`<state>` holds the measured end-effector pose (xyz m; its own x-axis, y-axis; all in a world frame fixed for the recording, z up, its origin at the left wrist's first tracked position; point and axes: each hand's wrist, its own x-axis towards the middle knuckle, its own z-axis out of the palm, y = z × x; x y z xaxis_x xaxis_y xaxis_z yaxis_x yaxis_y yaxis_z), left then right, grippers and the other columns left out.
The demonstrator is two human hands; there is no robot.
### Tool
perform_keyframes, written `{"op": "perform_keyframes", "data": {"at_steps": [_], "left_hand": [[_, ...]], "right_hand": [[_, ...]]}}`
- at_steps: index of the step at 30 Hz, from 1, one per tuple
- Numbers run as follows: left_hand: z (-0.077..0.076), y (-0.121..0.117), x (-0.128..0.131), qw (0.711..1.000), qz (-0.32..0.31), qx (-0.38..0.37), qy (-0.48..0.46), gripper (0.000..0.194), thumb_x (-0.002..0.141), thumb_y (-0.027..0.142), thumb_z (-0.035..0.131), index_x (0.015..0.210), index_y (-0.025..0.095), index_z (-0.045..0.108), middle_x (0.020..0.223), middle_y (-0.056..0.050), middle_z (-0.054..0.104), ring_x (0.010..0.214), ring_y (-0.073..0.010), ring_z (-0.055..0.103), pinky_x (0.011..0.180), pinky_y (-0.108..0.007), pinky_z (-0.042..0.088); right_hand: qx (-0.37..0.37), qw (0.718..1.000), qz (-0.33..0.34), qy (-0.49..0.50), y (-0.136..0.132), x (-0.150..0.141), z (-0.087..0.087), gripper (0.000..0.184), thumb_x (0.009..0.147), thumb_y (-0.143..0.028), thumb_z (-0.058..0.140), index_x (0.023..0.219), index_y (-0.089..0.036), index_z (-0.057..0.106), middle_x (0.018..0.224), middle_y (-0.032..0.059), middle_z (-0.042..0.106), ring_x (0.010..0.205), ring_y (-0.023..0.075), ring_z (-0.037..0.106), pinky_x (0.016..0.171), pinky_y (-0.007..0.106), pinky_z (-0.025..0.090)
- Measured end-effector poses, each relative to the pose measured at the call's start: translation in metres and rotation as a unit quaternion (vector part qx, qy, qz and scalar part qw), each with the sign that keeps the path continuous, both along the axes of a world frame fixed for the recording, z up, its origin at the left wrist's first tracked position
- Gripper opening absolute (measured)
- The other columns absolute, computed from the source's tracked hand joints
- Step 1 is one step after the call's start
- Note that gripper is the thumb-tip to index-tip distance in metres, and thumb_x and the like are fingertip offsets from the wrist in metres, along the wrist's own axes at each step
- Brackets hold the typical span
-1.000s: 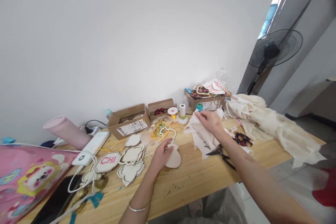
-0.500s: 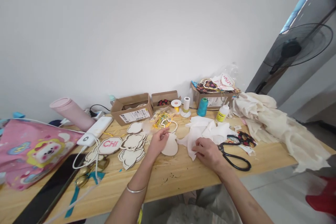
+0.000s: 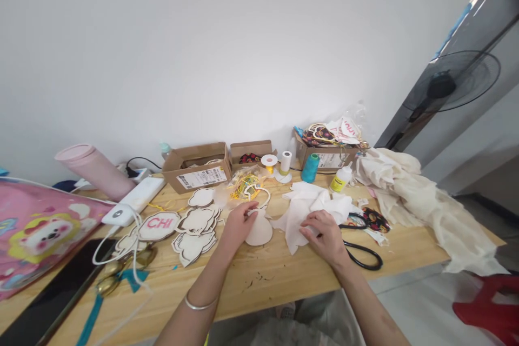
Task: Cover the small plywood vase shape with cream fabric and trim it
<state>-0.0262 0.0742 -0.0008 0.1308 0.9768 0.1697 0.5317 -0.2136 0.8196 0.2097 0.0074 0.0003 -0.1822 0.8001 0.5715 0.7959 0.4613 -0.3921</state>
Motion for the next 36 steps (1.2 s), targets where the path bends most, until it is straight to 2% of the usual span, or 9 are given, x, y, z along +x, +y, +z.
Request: {"op": "perform_keyframes", "data": {"at_steps": [6,10,15,18,21,27,30,33,36], "left_hand": [[-0.005,-0.005,0.013,0.994,-0.03,0.059,0.09,0.022,0.074,0.025,0.053,0.094,0.02,0.061,0.102,-0.007,0.057,0.103,-0.0241,0.043,0.094,-0.041,0.026],[-0.007,-0.011,0.038,0.986,-0.087,0.062,0.127,0.016,0.069,0.029,0.06,0.082,0.02,0.063,0.093,-0.006,0.056,0.098,-0.0239,0.042,0.09,-0.04,0.03],[0.007,-0.009,0.044,0.984,-0.118,0.027,0.129,0.006,0.065,0.021,0.063,0.063,0.018,0.059,0.081,-0.005,0.056,0.09,-0.0234,0.044,0.082,-0.04,0.033],[0.02,-0.003,0.035,0.986,-0.132,-0.007,0.096,0.009,0.067,0.019,0.059,0.059,0.018,0.056,0.07,-0.003,0.056,0.081,-0.0208,0.048,0.078,-0.037,0.035],[0.028,0.002,0.026,0.987,-0.146,-0.047,0.041,0.01,0.071,0.023,0.054,0.063,0.018,0.053,0.067,-0.001,0.056,0.07,-0.017,0.05,0.07,-0.033,0.038],[0.022,-0.01,0.033,0.977,-0.128,-0.136,-0.101,0.023,0.082,0.038,0.034,0.083,0.018,0.046,0.073,-0.001,0.057,0.065,-0.0127,0.056,0.059,-0.025,0.043],[0.016,-0.022,0.039,0.971,-0.097,-0.169,-0.136,0.028,0.076,0.039,0.046,0.093,0.018,0.044,0.066,0.002,0.054,0.056,-0.0116,0.052,0.05,-0.022,0.04],[0.017,-0.028,0.037,0.968,-0.066,-0.177,-0.164,0.038,0.065,0.032,0.061,0.096,0.018,0.045,0.065,0.004,0.051,0.055,-0.0107,0.049,0.049,-0.021,0.039],[0.019,-0.029,0.028,0.967,-0.047,-0.175,-0.181,0.043,0.06,0.027,0.065,0.098,0.018,0.048,0.068,0.004,0.05,0.054,-0.0087,0.046,0.048,-0.019,0.036]], "right_hand": [[-0.012,0.996,-0.002,-0.085,0.001,-0.012,0.0,0.02,0.067,-0.041,0.064,0.073,-0.022,0.066,0.071,0.0022,0.062,0.071,0.0164,0.052,0.075,0.033,0.034],[-0.026,0.996,0.023,-0.076,0.002,-0.012,-0.007,0.014,0.07,-0.037,0.063,0.069,-0.023,0.065,0.069,-0.0003,0.063,0.07,0.0147,0.053,0.085,0.036,0.031],[-0.06,0.994,0.053,-0.069,-0.007,0.008,-0.013,0.028,0.064,-0.046,0.065,0.082,-0.026,0.064,0.081,0.0009,0.064,0.08,0.0187,0.055,0.096,0.049,0.017],[-0.049,0.996,0.037,-0.068,-0.016,0.018,-0.009,0.013,0.077,-0.035,0.055,0.076,-0.026,0.064,0.076,-0.0008,0.064,0.075,0.0165,0.056,0.095,0.05,0.016],[0.001,0.998,0.039,-0.044,-0.023,0.017,0.001,0.023,0.085,-0.027,0.045,0.07,-0.024,0.062,0.068,-0.0024,0.064,0.068,0.0136,0.057,0.095,0.047,0.017],[0.102,0.994,0.038,0.003,-0.03,-0.014,0.012,0.014,0.083,-0.02,0.048,0.074,-0.021,0.06,0.061,-0.003,0.062,0.059,0.0104,0.053,0.09,0.038,0.029],[0.091,0.993,0.074,0.001,-0.028,-0.021,0.002,0.009,0.081,-0.02,0.052,0.076,-0.022,0.06,0.064,-0.003,0.062,0.062,0.0107,0.053,0.089,0.037,0.032],[0.041,0.992,0.118,-0.02,-0.026,-0.011,-0.009,0.009,0.078,-0.024,0.055,0.085,-0.023,0.06,0.074,-0.0001,0.063,0.072,0.0132,0.055,0.089,0.038,0.034],[0.002,0.994,0.086,-0.065,-0.025,0.008,-0.01,0.019,0.078,-0.027,0.054,0.096,-0.023,0.059,0.093,0.0044,0.063,0.087,0.0171,0.055,0.09,0.04,0.032]]}}
